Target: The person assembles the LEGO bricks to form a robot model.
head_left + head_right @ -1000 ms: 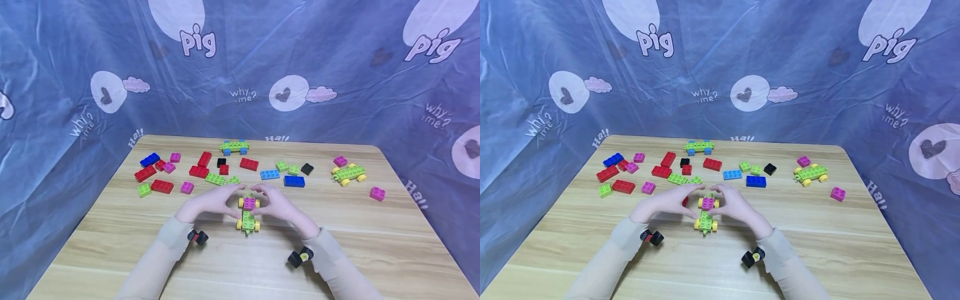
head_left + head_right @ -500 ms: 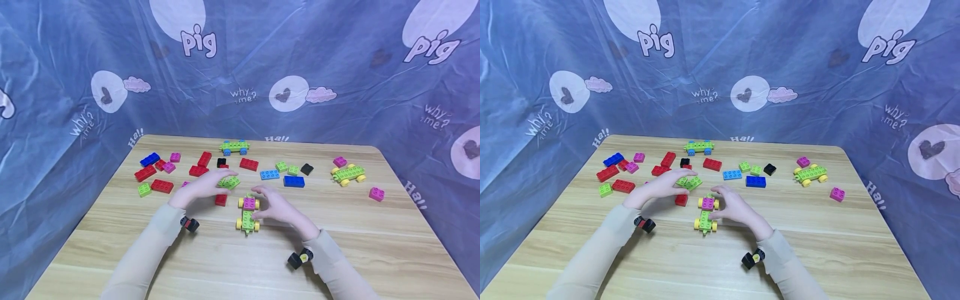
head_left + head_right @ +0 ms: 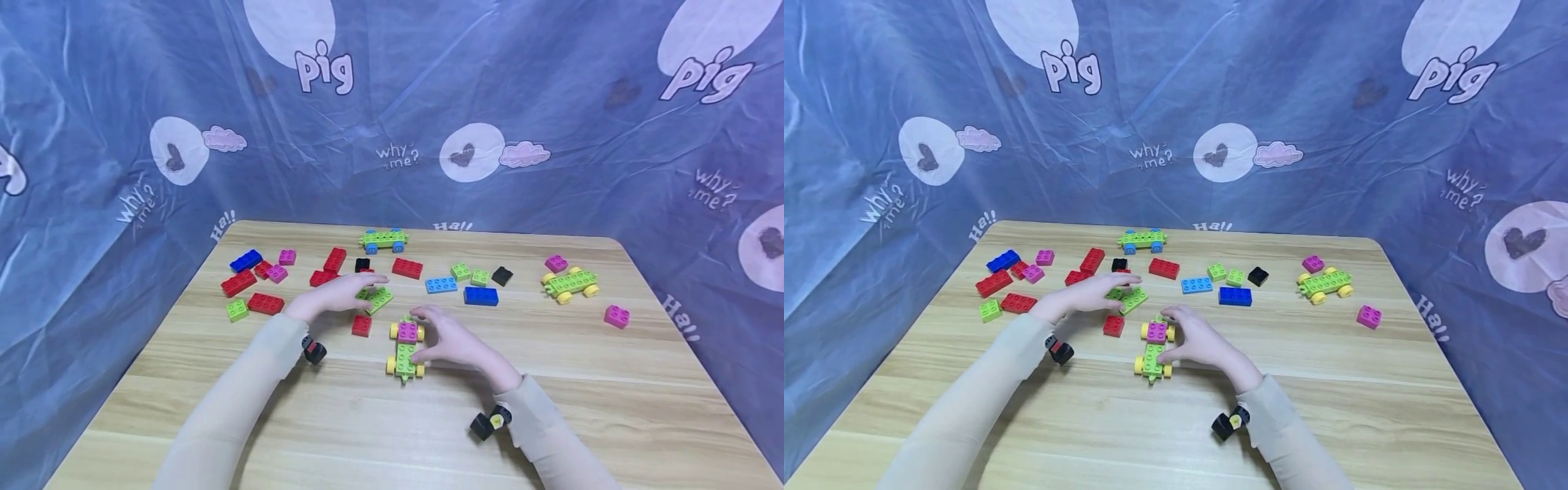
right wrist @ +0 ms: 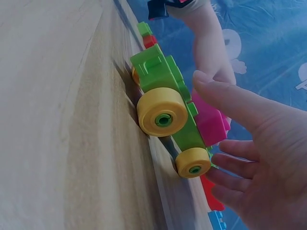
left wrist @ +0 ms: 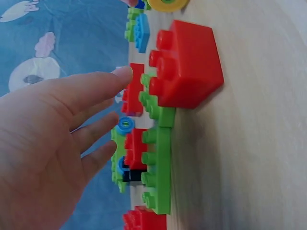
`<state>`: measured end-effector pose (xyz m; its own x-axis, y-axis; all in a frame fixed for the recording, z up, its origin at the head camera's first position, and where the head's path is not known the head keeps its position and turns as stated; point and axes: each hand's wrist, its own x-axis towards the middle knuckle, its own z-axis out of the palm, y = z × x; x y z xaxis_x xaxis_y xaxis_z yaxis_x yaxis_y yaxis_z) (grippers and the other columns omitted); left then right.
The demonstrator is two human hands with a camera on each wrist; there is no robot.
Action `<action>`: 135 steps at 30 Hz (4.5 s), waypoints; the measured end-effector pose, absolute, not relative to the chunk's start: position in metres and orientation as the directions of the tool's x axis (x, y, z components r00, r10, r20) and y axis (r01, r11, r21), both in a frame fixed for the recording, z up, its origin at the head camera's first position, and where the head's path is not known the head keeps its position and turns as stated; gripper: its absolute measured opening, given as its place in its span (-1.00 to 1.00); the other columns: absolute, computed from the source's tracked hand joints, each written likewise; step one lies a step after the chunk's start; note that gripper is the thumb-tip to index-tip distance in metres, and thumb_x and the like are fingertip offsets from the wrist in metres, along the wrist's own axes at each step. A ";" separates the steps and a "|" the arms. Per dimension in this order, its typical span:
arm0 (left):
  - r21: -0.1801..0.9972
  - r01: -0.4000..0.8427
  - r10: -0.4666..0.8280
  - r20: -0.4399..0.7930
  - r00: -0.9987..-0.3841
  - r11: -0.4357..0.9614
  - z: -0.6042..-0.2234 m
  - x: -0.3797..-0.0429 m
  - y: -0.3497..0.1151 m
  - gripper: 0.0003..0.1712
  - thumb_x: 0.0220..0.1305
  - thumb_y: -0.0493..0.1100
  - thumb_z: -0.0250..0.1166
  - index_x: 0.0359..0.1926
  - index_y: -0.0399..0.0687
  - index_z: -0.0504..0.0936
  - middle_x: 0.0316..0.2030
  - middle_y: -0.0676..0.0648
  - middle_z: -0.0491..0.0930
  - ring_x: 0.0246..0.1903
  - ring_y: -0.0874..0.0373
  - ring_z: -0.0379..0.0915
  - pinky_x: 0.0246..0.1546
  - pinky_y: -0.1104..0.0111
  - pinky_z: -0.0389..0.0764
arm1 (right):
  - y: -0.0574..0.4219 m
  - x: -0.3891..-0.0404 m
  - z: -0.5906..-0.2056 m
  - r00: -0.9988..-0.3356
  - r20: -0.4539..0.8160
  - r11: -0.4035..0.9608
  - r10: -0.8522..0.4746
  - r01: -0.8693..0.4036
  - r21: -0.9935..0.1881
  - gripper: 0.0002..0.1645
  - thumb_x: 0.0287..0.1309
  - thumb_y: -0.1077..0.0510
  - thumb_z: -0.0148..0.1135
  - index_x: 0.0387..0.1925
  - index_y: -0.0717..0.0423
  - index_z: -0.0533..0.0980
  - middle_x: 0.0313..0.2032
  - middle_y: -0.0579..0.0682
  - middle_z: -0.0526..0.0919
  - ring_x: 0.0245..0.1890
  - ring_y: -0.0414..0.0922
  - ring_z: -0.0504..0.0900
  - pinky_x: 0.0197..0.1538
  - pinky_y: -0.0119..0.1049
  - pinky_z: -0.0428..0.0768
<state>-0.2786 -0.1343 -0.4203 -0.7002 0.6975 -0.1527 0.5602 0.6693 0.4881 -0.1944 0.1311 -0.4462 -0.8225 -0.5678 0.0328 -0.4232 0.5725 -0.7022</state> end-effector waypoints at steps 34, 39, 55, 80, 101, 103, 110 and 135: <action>0.421 0.620 0.740 -0.244 -0.626 0.663 -0.432 -0.293 -0.128 -0.14 0.11 -0.41 0.36 0.42 -0.06 0.25 0.41 -0.10 0.24 0.39 -0.05 0.13 0.36 0.10 0.25 | 0.134 -0.193 -0.453 -0.792 -0.030 0.580 -0.609 -0.420 -0.698 0.21 -0.31 -0.14 0.59 0.33 0.32 0.24 0.30 0.27 0.31 0.31 0.20 0.31 0.37 0.11 0.24; 0.412 0.628 0.743 -0.237 -0.626 0.661 -0.433 -0.294 -0.126 -0.15 0.10 -0.40 0.38 0.41 -0.04 0.27 0.39 -0.10 0.26 0.38 -0.05 0.16 0.36 0.11 0.25 | 0.133 -0.193 -0.452 -0.786 -0.029 0.570 -0.618 -0.423 -0.705 0.21 -0.29 -0.14 0.58 0.33 0.33 0.23 0.28 0.26 0.33 0.30 0.19 0.33 0.36 0.11 0.26; 0.410 0.607 0.722 -0.232 -0.651 0.680 -0.432 -0.293 -0.121 -0.21 0.11 -0.28 0.42 0.37 -0.09 0.33 0.33 -0.12 0.35 0.34 -0.03 0.22 0.35 0.13 0.28 | 0.135 -0.193 -0.453 -0.781 -0.025 0.570 -0.624 -0.432 -0.699 0.23 -0.30 -0.13 0.59 0.34 0.34 0.21 0.29 0.28 0.33 0.31 0.20 0.31 0.36 0.10 0.25; 0.349 0.651 0.733 -0.209 -0.647 0.674 -0.436 -0.296 -0.115 -0.21 0.10 -0.14 0.46 0.34 -0.13 0.37 0.31 -0.14 0.38 0.33 -0.02 0.26 0.33 0.16 0.30 | 0.129 -0.190 -0.453 -0.797 -0.068 0.581 -0.601 -0.376 -0.722 0.34 -0.38 -0.10 0.63 0.35 0.38 0.12 0.31 0.31 0.29 0.35 0.20 0.26 0.40 0.07 0.20; 0.459 0.580 0.679 -0.072 -0.730 0.672 -0.423 -0.281 -0.112 -0.20 0.06 -0.03 0.48 0.30 -0.15 0.40 0.29 -0.12 0.40 0.33 -0.04 0.24 0.33 0.10 0.28 | 0.130 -0.190 -0.453 -0.802 -0.076 0.589 -0.592 -0.366 -0.720 0.29 -0.40 -0.10 0.64 0.32 0.33 0.17 0.27 0.27 0.35 0.32 0.17 0.31 0.39 0.04 0.23; 0.452 0.590 0.681 -0.055 -0.731 0.669 -0.422 -0.277 -0.111 -0.21 0.06 -0.03 0.48 0.29 -0.15 0.41 0.28 -0.12 0.40 0.32 -0.04 0.24 0.33 0.10 0.28 | 0.130 -0.190 -0.453 -0.802 -0.078 0.590 -0.593 -0.366 -0.720 0.29 -0.39 -0.10 0.64 0.33 0.33 0.17 0.27 0.27 0.34 0.32 0.17 0.31 0.39 0.04 0.23; 0.474 0.608 0.687 0.008 -0.727 0.637 -0.415 -0.261 -0.105 -0.22 0.04 -0.03 0.49 0.26 -0.18 0.43 0.24 -0.14 0.45 0.30 -0.05 0.28 0.32 0.08 0.31 | 0.130 -0.190 -0.453 -0.799 -0.080 0.592 -0.596 -0.370 -0.716 0.29 -0.39 -0.10 0.63 0.33 0.34 0.17 0.28 0.27 0.34 0.33 0.17 0.31 0.39 0.04 0.23; 0.486 0.634 0.706 0.048 -0.707 0.601 -0.412 -0.220 -0.087 -0.17 0.01 0.14 0.47 0.27 -0.11 0.44 0.24 -0.06 0.46 0.30 0.00 0.28 0.33 0.07 0.27 | 0.131 -0.190 -0.457 -0.797 -0.050 0.566 -0.601 -0.381 -0.731 0.28 -0.39 -0.09 0.64 0.32 0.35 0.18 0.28 0.27 0.35 0.33 0.16 0.31 0.39 0.05 0.22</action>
<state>-0.2201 -0.0870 -0.4116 -0.7066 0.7060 0.0480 0.6340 0.6014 0.4861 -0.1898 0.1310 -0.4565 -0.7974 -0.6013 -0.0503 -0.3806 0.5659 -0.7314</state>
